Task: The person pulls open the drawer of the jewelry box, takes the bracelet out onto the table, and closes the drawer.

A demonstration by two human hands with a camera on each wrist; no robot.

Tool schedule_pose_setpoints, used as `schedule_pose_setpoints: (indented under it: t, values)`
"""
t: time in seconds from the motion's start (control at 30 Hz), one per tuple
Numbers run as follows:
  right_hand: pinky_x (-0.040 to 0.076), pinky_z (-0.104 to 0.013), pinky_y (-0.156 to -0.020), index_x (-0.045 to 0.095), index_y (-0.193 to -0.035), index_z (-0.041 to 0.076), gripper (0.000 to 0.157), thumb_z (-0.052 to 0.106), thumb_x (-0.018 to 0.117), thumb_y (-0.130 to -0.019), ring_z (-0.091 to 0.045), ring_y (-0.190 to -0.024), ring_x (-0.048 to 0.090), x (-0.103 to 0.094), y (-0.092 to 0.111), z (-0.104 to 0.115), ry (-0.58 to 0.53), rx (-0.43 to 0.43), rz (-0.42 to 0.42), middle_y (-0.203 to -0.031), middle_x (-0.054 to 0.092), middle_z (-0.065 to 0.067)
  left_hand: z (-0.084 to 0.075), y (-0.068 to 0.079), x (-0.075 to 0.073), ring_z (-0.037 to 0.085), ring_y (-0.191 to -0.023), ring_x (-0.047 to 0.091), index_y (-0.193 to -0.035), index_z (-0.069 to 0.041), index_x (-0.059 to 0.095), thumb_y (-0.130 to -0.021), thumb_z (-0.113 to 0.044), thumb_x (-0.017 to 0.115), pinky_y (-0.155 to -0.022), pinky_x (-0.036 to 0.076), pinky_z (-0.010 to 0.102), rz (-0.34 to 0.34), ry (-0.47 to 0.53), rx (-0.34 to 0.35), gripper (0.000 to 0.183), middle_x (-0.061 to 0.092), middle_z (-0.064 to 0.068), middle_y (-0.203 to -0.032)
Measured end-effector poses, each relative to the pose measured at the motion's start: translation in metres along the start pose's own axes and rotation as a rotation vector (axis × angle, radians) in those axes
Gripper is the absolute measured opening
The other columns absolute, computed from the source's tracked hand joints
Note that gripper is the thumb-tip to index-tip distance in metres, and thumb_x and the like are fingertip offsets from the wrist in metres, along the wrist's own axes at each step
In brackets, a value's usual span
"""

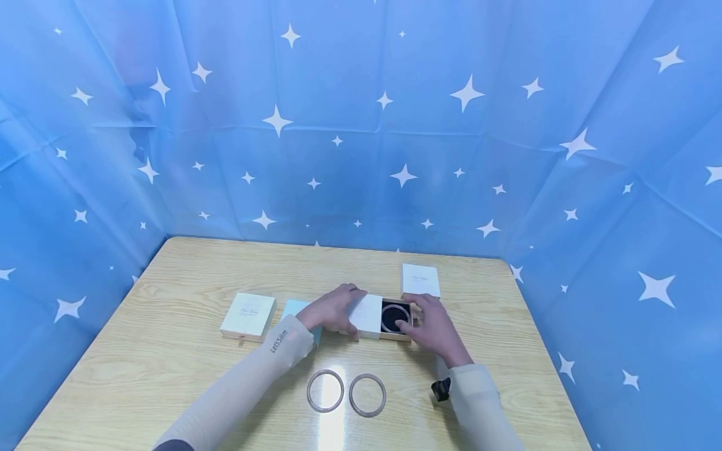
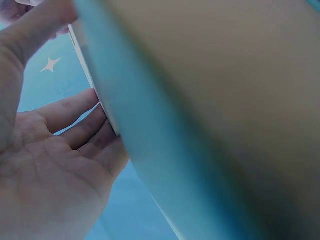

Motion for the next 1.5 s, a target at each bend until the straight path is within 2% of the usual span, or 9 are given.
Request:
schedule_pose_setpoints:
  t: [0.13,0.23,0.37,0.5,0.7,0.9,1.17,1.5]
  values:
    - [0.050,-0.061,-0.102,0.065,-0.134,0.011,0.055,0.028,0.084,-0.085,-0.040,-0.126,0.057,0.002,-0.002,0.009,0.046,-0.041,0.009,-0.136,0.063,-0.013,0.000,-0.001,-0.001,0.021,-0.132,0.051,-0.154,-0.014,0.045,-0.067,-0.037,0.096,-0.112,0.047,0.035,-0.001,-0.018,0.009,0.103,0.050,0.006,-0.151]
    - [0.052,-0.056,-0.099,0.067,-0.130,0.012,0.053,0.030,0.084,-0.084,-0.037,-0.125,0.055,0.005,-0.003,0.015,0.080,-0.060,0.025,-0.135,0.063,-0.011,-0.001,0.000,-0.002,0.021,-0.134,0.050,-0.154,-0.014,0.045,-0.068,-0.037,0.096,-0.113,0.046,0.035,0.000,-0.019,0.011,0.103,0.050,0.007,-0.152]
    - [0.054,-0.046,-0.089,0.070,-0.124,0.011,0.047,0.031,0.084,-0.084,-0.030,-0.115,0.058,0.010,-0.006,0.022,0.104,-0.111,0.044,-0.124,0.066,-0.009,-0.001,0.001,-0.002,0.021,-0.132,0.051,-0.154,-0.015,0.046,-0.069,-0.036,0.095,-0.112,0.047,0.035,0.004,-0.010,0.006,0.101,0.050,0.007,-0.151]
    - [0.055,-0.043,-0.085,0.072,-0.120,0.010,0.043,0.029,0.084,-0.084,-0.026,-0.102,0.060,0.012,-0.008,0.027,0.109,-0.142,0.057,-0.115,0.067,-0.009,-0.002,0.002,-0.002,0.020,-0.128,0.053,-0.154,-0.015,0.046,-0.070,-0.034,0.095,-0.110,0.048,0.036,0.007,0.004,0.002,0.099,0.051,0.006,-0.149]
    - [0.056,-0.042,-0.084,0.072,-0.120,0.006,0.045,0.031,0.083,-0.084,-0.024,-0.096,0.062,0.014,-0.011,0.032,0.176,-0.120,0.080,-0.111,0.067,-0.009,-0.003,0.002,-0.002,0.020,-0.127,0.053,-0.154,-0.015,0.046,-0.069,-0.032,0.095,-0.110,0.048,0.036,0.006,0.015,-0.004,0.100,0.052,0.005,-0.147]
    - [0.056,-0.045,-0.089,0.071,-0.124,0.002,0.052,0.033,0.083,-0.084,-0.027,-0.102,0.063,0.014,-0.018,0.038,0.241,-0.076,0.136,-0.114,0.066,-0.012,-0.001,0.002,-0.002,0.018,-0.124,0.053,-0.154,-0.016,0.046,-0.068,-0.033,0.096,-0.107,0.049,0.034,0.007,0.019,-0.004,0.101,0.051,0.005,-0.147]
    - [0.056,-0.041,-0.081,0.070,-0.125,-0.003,0.053,0.028,0.084,-0.084,-0.023,-0.091,0.061,0.016,-0.025,0.045,0.285,-0.042,0.204,-0.112,0.064,-0.015,-0.001,0.002,-0.001,0.018,-0.124,0.053,-0.154,-0.015,0.045,-0.068,-0.034,0.096,-0.106,0.049,0.033,0.005,0.020,0.007,0.102,0.052,0.005,-0.147]
    - [0.056,-0.042,-0.084,0.072,-0.121,-0.002,0.051,0.025,0.084,-0.080,-0.025,-0.093,0.061,0.019,-0.029,0.044,0.284,-0.048,0.189,-0.110,0.065,-0.015,-0.001,0.001,-0.001,0.017,-0.121,0.054,-0.153,-0.013,0.047,-0.067,-0.034,0.097,-0.105,0.050,0.033,-0.004,0.014,0.021,0.101,0.054,0.005,-0.143]
Point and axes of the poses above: each hand's wrist, its own y-axis away from the middle knuckle, its own x-axis out of the palm, z = x × y, the point moved 4 cm from there along -y, towards the middle knuckle
